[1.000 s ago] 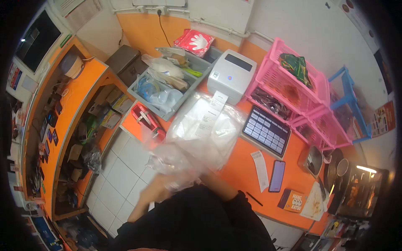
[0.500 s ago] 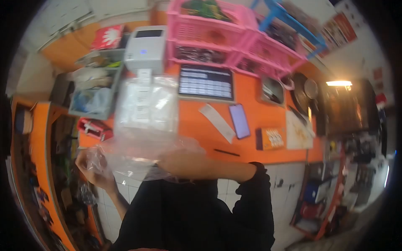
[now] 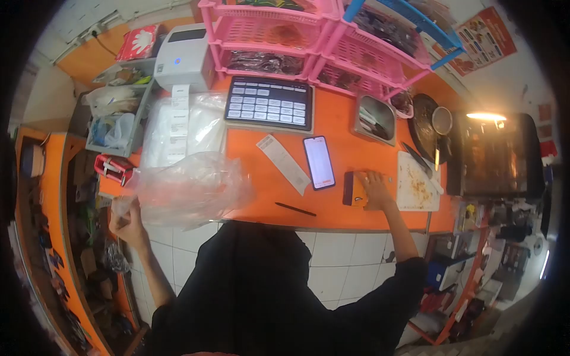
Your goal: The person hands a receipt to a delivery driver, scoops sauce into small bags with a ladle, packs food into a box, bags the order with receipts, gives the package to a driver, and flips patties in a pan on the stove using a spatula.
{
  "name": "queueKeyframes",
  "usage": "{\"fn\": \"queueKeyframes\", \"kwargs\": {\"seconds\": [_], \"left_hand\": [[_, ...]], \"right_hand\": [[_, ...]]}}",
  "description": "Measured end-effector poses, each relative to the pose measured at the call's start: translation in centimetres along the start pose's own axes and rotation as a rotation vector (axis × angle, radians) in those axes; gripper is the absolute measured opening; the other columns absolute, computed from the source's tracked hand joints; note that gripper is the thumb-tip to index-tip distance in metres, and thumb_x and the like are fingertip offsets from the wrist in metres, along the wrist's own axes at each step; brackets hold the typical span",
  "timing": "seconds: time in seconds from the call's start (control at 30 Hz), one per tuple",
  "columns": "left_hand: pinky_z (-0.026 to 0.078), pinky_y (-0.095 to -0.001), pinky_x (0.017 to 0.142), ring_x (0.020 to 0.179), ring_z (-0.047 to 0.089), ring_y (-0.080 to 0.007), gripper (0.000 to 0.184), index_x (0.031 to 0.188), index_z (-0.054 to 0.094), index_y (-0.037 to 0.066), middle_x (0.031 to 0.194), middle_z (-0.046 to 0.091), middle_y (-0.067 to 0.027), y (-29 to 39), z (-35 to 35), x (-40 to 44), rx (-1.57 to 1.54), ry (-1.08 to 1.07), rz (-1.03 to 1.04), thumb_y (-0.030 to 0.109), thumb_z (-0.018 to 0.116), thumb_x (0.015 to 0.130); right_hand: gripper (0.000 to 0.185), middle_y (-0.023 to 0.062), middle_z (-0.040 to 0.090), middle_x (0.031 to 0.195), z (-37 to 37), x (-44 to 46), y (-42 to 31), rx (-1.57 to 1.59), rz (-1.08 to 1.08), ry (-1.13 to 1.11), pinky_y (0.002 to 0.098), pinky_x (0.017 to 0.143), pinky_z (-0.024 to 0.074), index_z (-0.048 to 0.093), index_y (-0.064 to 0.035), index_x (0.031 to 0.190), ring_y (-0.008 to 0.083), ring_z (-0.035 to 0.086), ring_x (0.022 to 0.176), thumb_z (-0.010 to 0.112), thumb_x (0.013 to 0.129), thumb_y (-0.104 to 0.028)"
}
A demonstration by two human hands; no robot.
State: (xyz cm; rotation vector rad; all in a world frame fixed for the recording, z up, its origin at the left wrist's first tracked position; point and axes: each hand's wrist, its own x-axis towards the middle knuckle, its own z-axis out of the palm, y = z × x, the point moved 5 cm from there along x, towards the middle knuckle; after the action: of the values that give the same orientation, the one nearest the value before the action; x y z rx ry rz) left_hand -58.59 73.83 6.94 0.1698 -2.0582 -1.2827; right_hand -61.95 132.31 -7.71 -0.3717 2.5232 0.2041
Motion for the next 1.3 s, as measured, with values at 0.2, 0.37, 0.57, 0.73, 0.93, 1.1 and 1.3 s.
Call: {"fn": "queueKeyframes", "kwargs": {"seconds": [0.2, 0.37, 0.57, 0.73, 0.93, 1.1, 1.3], "left_hand": [[0.042, -0.0224, 0.066, 0.078, 0.049, -0.01, 0.028, 0.072, 0.034, 0.009, 0.082, 0.052, -0.0053, 2.0, 2.5, -1.0, -0.211, 0.115, -0.156, -0.007, 0.057, 0.077], [0.034, -0.0188, 0.064, 0.065, 0.041, -0.0075, 0.026, 0.067, 0.037, 0.008, 0.07, 0.044, -0.0003, 2.6, 3.1, -1.1, -0.271, 0.049, -0.13, -0.006, 0.057, 0.076], [0.035, -0.0265, 0.079, 0.083, 0.048, -0.0149, 0.024, 0.062, 0.035, 0.009, 0.092, 0.055, -0.0141, 1.3, 2.9, -2.3, -0.331, -0.196, -0.116, 0.001, 0.049, 0.081], [0.03, -0.0393, 0.095, 0.12, 0.039, -0.0317, 0.022, 0.056, 0.042, 0.007, 0.123, 0.045, -0.0276, 3.3, 2.0, -0.5, -0.387, -0.375, 0.114, 0.005, 0.054, 0.075], [0.022, -0.0445, 0.101, 0.125, 0.032, -0.0389, 0.012, 0.053, 0.049, 0.005, 0.132, 0.033, -0.0292, 3.5, 1.8, 0.8, -0.494, -0.315, -0.086, -0.003, 0.051, 0.061], [0.018, -0.0456, 0.103, 0.128, 0.023, -0.0406, 0.014, 0.05, 0.05, 0.005, 0.129, 0.037, -0.0272, 1.4, 0.0, 2.1, -0.381, 0.025, 0.134, -0.005, 0.049, 0.059], [0.014, -0.0469, 0.104, 0.131, 0.013, -0.0428, 0.016, 0.046, 0.052, 0.005, 0.124, 0.045, -0.0238, 0.5, -0.8, 4.1, -0.368, 0.016, 0.47, -0.006, 0.048, 0.057]], "right_hand": [[0.116, 0.0158, 0.027, 0.131, -6.7, -2.0, -2.2, 0.815, -0.106, 0.504, 0.0441, 0.097, 0.0293, 0.009, -0.015, 0.138, 0.0296, 0.032, 0.121, 0.079, 0.046, -0.018], [0.088, 0.0096, 0.047, 0.113, -17.3, -4.1, -13.2, 1.623, -0.322, 0.471, 0.0368, 0.084, 0.0445, 0.024, -0.0064, 0.133, 0.0233, 0.052, 0.098, 0.073, 0.061, -0.022], [0.078, 0.0114, 0.045, 0.109, -16.3, 5.0, -27.0, 2.267, -0.46, 0.33, 0.0382, 0.088, 0.04, 0.029, -0.0041, 0.13, 0.0253, 0.047, 0.1, 0.07, 0.066, -0.022], [0.092, 0.0183, 0.035, 0.119, -19.3, 4.4, -37.2, 1.341, -0.804, 1.117, 0.0429, 0.091, 0.0333, 0.023, 0.0004, 0.13, 0.0317, 0.037, 0.112, 0.077, 0.058, -0.019], [0.079, 0.0214, 0.042, 0.113, -15.5, 6.6, -43.7, 0.102, -0.74, 0.532, 0.0461, 0.082, 0.0359, 0.04, -0.0066, 0.126, 0.0358, 0.043, 0.101, 0.061, 0.065, -0.053], [0.068, 0.0183, 0.045, 0.111, -17.1, 6.5, -43.4, 0.085, -0.712, 0.469, 0.0476, 0.076, 0.0395, 0.038, -0.0224, 0.131, 0.0353, 0.046, 0.099, 0.057, 0.072, -0.051], [0.06, 0.0138, 0.053, 0.103, -14.0, 7.5, -43.1, 0.359, -0.609, 0.354, 0.0381, 0.073, 0.0444, 0.045, -0.015, 0.122, 0.0274, 0.053, 0.092, 0.059, 0.073, -0.047]]}}
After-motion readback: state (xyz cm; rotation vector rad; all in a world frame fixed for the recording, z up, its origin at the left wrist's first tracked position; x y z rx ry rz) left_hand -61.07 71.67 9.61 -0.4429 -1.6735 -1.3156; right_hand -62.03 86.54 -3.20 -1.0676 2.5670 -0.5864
